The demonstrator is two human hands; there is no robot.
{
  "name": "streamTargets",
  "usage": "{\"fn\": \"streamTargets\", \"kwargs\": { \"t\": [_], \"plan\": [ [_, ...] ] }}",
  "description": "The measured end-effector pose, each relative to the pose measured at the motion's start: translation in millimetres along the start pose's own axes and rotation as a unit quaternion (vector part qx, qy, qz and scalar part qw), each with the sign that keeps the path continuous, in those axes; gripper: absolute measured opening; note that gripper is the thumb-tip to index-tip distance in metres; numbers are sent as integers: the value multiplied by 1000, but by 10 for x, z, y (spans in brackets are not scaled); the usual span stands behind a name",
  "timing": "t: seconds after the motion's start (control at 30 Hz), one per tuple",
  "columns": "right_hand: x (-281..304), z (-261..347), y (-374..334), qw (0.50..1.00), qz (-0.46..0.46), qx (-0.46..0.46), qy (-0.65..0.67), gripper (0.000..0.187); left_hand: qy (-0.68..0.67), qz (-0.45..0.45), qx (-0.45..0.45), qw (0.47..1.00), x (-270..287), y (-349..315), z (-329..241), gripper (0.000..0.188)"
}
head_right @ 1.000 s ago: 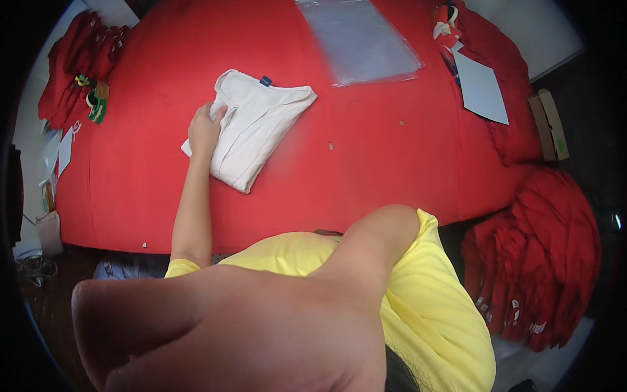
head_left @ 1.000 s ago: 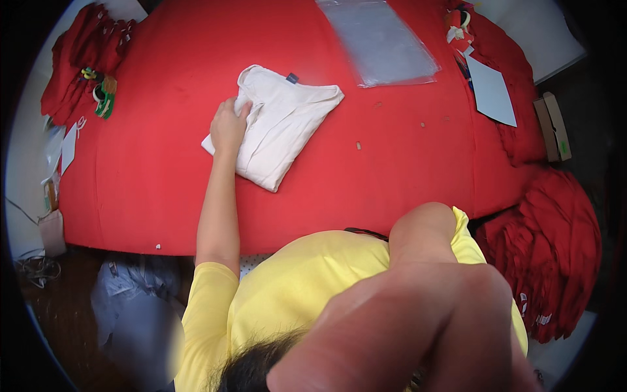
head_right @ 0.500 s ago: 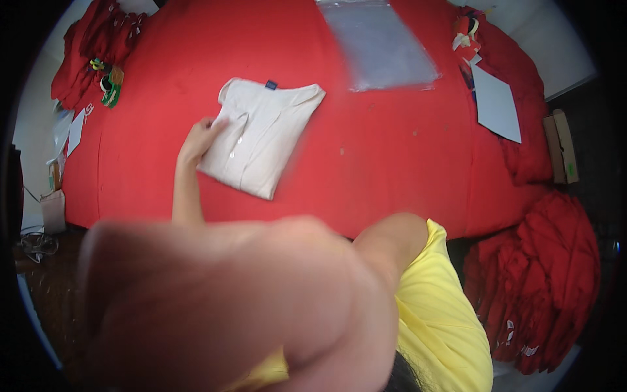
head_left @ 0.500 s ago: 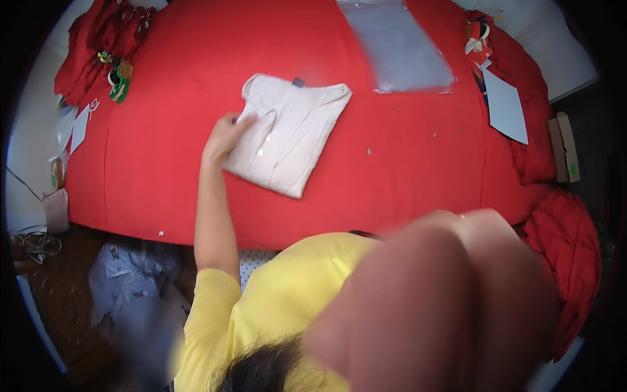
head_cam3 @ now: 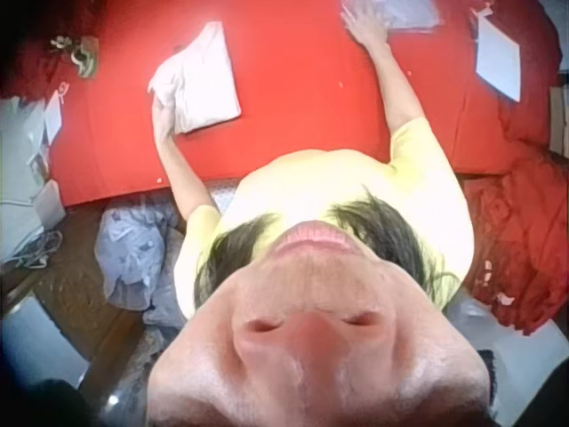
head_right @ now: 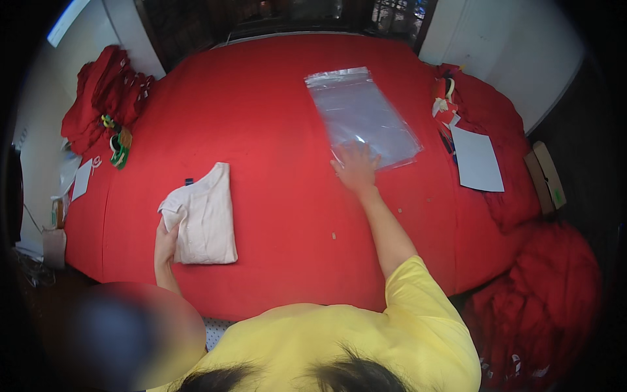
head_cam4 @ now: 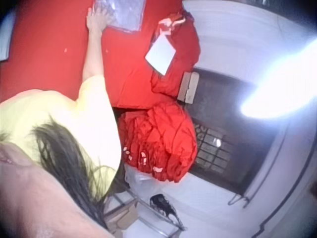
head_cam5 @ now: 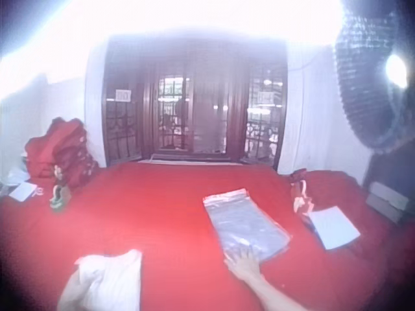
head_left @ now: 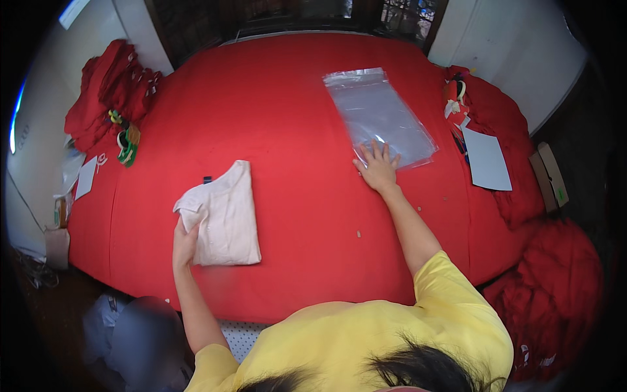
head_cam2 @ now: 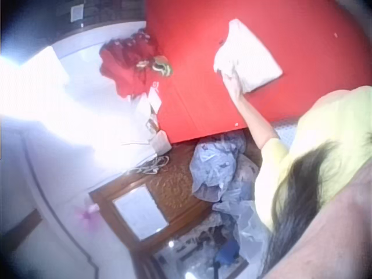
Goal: The person picks up a shirt, spreads it out on a red surface, uses a piece of cardboard to guide the folding, and then folds the shirt into a neat rectangular shape.
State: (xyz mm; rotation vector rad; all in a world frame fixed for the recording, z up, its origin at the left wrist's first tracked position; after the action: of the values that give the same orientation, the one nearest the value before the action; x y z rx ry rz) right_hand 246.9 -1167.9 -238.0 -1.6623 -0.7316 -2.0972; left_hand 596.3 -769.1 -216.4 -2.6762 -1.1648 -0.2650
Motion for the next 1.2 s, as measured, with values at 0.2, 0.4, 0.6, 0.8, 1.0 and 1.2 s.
{"fn": "streamTargets", "kwargs": {
  "t": [0.2, 0.4, 0.6, 0.8, 1.0, 1.2],
  "plan": [
    [-99, 32, 325, 1000, -27, -4, -15, 45, -34, -60, 101, 993, 123, 19, 266, 49],
    [36, 11, 400, 993, -36, -38, 102, 56, 25, -105, 10, 994, 167, -18, 292, 46],
    [620, -1731, 471, 955, -161, -246, 49, 78, 15, -102, 24, 994, 90, -13, 257, 46],
    [95, -2053, 538, 956, -53, -289, 14, 83, 2, -85, 33, 996, 49, 88, 341, 45],
    [96, -1457, 890, 949, -85, -267, 144, 83, 19, -134, 55, 989, 251, -122, 233, 43],
    [701, -3310, -17, 909, -147, -327, -211, 60, 10, -140, -25, 990, 116, 27, 273, 36]
  ]
}}
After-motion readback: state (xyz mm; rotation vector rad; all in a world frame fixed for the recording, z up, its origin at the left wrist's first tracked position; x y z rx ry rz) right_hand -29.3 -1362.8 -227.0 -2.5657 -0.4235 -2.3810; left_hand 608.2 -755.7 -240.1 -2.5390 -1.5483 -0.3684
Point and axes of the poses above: each hand's wrist, its own y-axis towards the middle knuckle, its own x-axis out of the back of the hand, z = x × y, the point moved 9 cm from there along y, towards the middle knuckle, and after that the axes turned 5 degrees about x, right-handed, at the moved point
